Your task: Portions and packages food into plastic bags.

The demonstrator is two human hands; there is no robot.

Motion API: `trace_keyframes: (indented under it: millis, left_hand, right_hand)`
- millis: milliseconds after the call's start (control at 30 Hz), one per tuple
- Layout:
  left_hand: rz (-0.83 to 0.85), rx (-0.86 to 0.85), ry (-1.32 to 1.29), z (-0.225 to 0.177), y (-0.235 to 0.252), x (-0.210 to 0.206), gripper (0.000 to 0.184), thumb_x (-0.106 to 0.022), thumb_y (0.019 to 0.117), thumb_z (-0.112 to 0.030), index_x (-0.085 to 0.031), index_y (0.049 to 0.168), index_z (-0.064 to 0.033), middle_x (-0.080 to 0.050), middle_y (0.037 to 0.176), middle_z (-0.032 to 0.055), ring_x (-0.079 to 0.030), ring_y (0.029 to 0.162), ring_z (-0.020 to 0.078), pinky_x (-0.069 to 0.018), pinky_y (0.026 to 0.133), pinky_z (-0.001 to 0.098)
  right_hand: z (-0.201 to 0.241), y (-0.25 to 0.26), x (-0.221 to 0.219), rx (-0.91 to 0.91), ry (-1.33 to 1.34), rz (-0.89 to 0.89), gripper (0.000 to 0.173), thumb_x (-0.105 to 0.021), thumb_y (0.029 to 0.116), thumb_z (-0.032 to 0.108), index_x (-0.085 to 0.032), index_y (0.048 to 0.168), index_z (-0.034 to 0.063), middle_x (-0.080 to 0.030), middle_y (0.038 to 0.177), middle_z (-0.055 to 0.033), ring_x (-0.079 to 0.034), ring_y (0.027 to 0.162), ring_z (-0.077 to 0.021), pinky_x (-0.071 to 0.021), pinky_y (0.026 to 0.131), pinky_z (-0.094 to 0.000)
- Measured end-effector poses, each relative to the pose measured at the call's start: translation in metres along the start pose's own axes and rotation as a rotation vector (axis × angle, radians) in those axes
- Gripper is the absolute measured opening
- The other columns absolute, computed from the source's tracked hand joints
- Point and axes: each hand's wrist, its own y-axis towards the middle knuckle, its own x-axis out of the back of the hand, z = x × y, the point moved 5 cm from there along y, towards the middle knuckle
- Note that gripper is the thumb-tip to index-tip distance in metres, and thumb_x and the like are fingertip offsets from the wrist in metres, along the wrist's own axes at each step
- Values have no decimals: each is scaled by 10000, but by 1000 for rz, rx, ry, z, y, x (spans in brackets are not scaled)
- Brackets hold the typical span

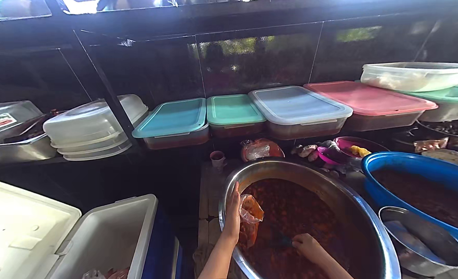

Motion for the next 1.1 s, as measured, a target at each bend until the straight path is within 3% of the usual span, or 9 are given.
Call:
trace_keyframes:
  millis: [133, 267, 400, 600, 700, 800, 933, 1033, 1100]
  left_hand:
    - [-7, -24, -17, 3, -3, -3, 776, -275, 1035, -606, -178, 1646, -137, -351, 1634, 120, -373, 1480, 237, -353, 1172, 457]
    - [-16, -111, 4, 5, -7, -17, 798, -223, 1052, -557, -36, 1642, -53, -66, 1708, 168, -186, 1561, 208, -223, 1250, 376]
    - [-76, -59, -38, 6, -14, -26, 876, -252, 991, -676, 24, 1657, -179, -104, 1707, 145, -257, 1532, 253, -348, 1171, 474]
    - [-75, -3, -145, 12, -13, -34, 872, -211, 962, -761, 66, 1649, -301, -364, 1616, 145, -571, 1286, 270, -548, 923, 449]
    - [-49, 12, -152, 8, -14, -38, 849, -193, 976, -738, 63, 1650, -289, -254, 1663, 156, -547, 1309, 262, -536, 942, 440]
    - [-17, 24, -166, 6, -15, -38, 803, -197, 997, -710, 29, 1654, -308, -102, 1709, 121, -443, 1419, 260, -487, 1034, 485]
    - [27, 94, -136, 11, -11, -38, 682, -112, 1050, -606, 24, 1652, -318, -369, 1608, 154, -660, 1100, 256, -562, 849, 416]
    - [134, 103, -93, 18, -6, -35, 663, -206, 1079, -522, -102, 1659, -218, -248, 1682, 98, -367, 1485, 246, -381, 1155, 478]
    - [189, 56, -28, 17, -3, -36, 670, -303, 1072, -463, -214, 1635, -113, -227, 1686, 116, -289, 1525, 226, -304, 1210, 450]
  right_hand:
    - [34, -23, 45, 120, 179, -148, 257, -562, 1054, 178, -705, 1197, 19, -697, 930, -121, -639, 797, -208, -527, 759, -415]
    - [102, -69, 99, 159, -150, -319, 333, -515, 1069, 288, -704, 1283, 116, -738, 1118, -169, -692, 1064, -361, -491, 963, -615]
    - [146, -107, 110, 211, -392, -441, 355, -478, 1082, 290, -695, 1309, 125, -712, 1245, -146, -631, 1235, -333, -412, 1093, -564]
    - [157, -136, 104, 546, -578, -934, 202, -614, 1003, 212, -774, 1070, 109, -750, 902, -122, -730, 905, -338, -548, 785, -545]
    - [160, -146, 99, 632, -617, -1051, 193, -619, 983, 211, -780, 1041, 122, -736, 849, -103, -727, 837, -324, -548, 711, -518]
    - [151, -138, 85, 592, -567, -963, 197, -618, 994, 197, -775, 1065, 102, -744, 889, -122, -731, 877, -341, -559, 752, -534]
    - [126, -131, 99, 260, -295, -614, 321, -505, 1078, 262, -712, 1258, 97, -731, 1155, -159, -686, 1119, -348, -509, 981, -574]
    - [89, -127, 104, 6, -348, -410, 345, -508, 1071, 280, -671, 1300, 80, -699, 1211, -220, -655, 1161, -423, -487, 970, -646]
    - [55, -119, 85, -144, -439, -259, 360, -572, 1039, 276, -664, 1252, 1, -680, 1185, -308, -638, 1142, -517, -484, 925, -716]
